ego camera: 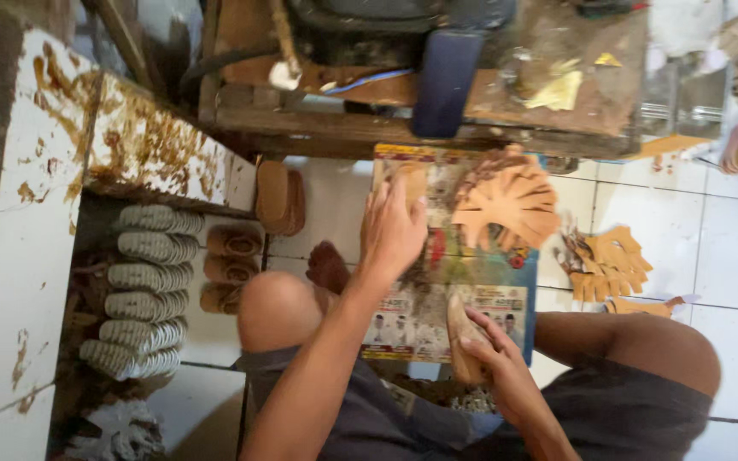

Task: The person sits on the floor and assembles slipper components by hand. They pick up a sole and a decorative upper piece, align them, and press them together to form a finished slipper, repeating the process with multiple units.

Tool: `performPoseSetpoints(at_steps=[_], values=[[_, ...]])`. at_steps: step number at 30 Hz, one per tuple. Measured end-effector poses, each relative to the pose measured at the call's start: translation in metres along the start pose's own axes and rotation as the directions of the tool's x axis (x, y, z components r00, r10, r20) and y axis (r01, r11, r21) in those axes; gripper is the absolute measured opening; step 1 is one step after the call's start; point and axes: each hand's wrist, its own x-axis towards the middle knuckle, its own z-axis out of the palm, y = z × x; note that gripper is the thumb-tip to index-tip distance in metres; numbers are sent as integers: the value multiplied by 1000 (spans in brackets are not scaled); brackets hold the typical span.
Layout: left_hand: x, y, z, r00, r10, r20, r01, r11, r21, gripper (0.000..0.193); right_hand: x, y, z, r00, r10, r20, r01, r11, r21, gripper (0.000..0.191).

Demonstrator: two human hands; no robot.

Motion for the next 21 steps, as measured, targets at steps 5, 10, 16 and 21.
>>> performPoseSetpoints(at_steps=[5, 10, 16, 21], values=[[12, -4, 44, 975, -204, 87, 183, 961, 209, 69, -24, 16, -45, 999, -42, 0, 41, 973, 226, 56], [5, 14, 45, 996, -32, -78, 51, 966, 254, 54, -31, 17, -58, 998, -40, 45, 14, 887, 461, 59], [-65, 15, 35, 928, -213, 306, 373, 557, -742, 37, -54, 2, -50, 952, -294, 86, 230, 871, 435, 66], [-135, 7, 27, 845, -276, 457, 485, 37, -874, 45, -67, -10, -10, 760, -649, -47, 650, 758, 46, 62]])
